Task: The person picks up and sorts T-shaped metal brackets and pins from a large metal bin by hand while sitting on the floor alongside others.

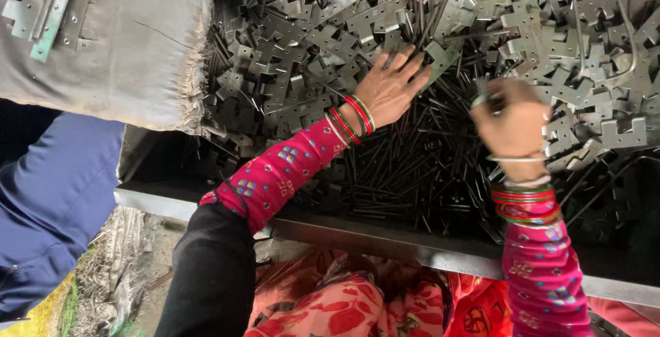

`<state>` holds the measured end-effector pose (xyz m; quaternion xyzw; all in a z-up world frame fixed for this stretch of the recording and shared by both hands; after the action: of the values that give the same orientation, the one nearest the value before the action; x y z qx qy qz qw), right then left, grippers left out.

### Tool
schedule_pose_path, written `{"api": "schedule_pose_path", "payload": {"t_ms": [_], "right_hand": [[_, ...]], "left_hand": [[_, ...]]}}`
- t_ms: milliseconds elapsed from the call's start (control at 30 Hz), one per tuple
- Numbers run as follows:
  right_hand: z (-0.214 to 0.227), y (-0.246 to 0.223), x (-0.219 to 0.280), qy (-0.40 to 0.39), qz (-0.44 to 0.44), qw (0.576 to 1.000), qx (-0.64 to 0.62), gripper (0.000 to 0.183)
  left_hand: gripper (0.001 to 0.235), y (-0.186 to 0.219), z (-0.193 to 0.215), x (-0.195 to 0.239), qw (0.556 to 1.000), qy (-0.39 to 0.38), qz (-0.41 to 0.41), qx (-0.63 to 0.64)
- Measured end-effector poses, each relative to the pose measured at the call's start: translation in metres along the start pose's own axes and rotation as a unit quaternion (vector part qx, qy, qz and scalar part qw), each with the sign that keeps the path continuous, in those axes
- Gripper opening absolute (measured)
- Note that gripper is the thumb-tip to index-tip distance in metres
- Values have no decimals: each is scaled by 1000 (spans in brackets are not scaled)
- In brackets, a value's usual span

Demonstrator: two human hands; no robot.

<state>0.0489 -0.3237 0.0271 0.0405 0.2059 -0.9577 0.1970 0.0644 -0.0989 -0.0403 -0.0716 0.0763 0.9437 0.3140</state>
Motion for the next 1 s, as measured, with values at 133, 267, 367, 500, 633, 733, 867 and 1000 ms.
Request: {"api": "schedule_pose_path", "payload": {"t_ms": [133,267,367,500,633,733,867,1000], "right_hand": [[51,10,9,111,7,982,-150,12],[73,25,21,184,-68,825,-530,19],[70,77,34,227,-143,670,-693,40],[46,123,44,188,-76,510,-836,36],[35,76,29,69,-89,701,-704,44],[5,18,4,-35,-92,801,-591,46],[-27,-44,-12,11,45,999,0,23],[-45,-51,-13,-42,84,990,109,27]], "left_hand": [[63,-1,9,-1,1000,2,-15,10],[54,-6,24,0,1000,-22,-16,-5],[50,-4,43,4,996,60,-39,-46],[37,-25,53,-3,999,43,-2,-31],[15,-68,81,10,985,133,112,9],[17,-92,94,23,965,174,156,118],[9,-106,95,33,914,250,104,301],[24,-118,58,31,899,226,108,358]]}}
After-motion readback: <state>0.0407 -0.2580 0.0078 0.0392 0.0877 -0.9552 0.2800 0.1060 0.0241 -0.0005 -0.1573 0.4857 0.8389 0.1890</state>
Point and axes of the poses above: each hand's wrist, its own x-axis away from the middle knuckle, its own z-axis out of the back of the hand, y = z × x, the point moved 5 cm from there along -x, towards the middle knuckle, and after that the axes turned 12 degrees about -y, right-handed, at the moved point
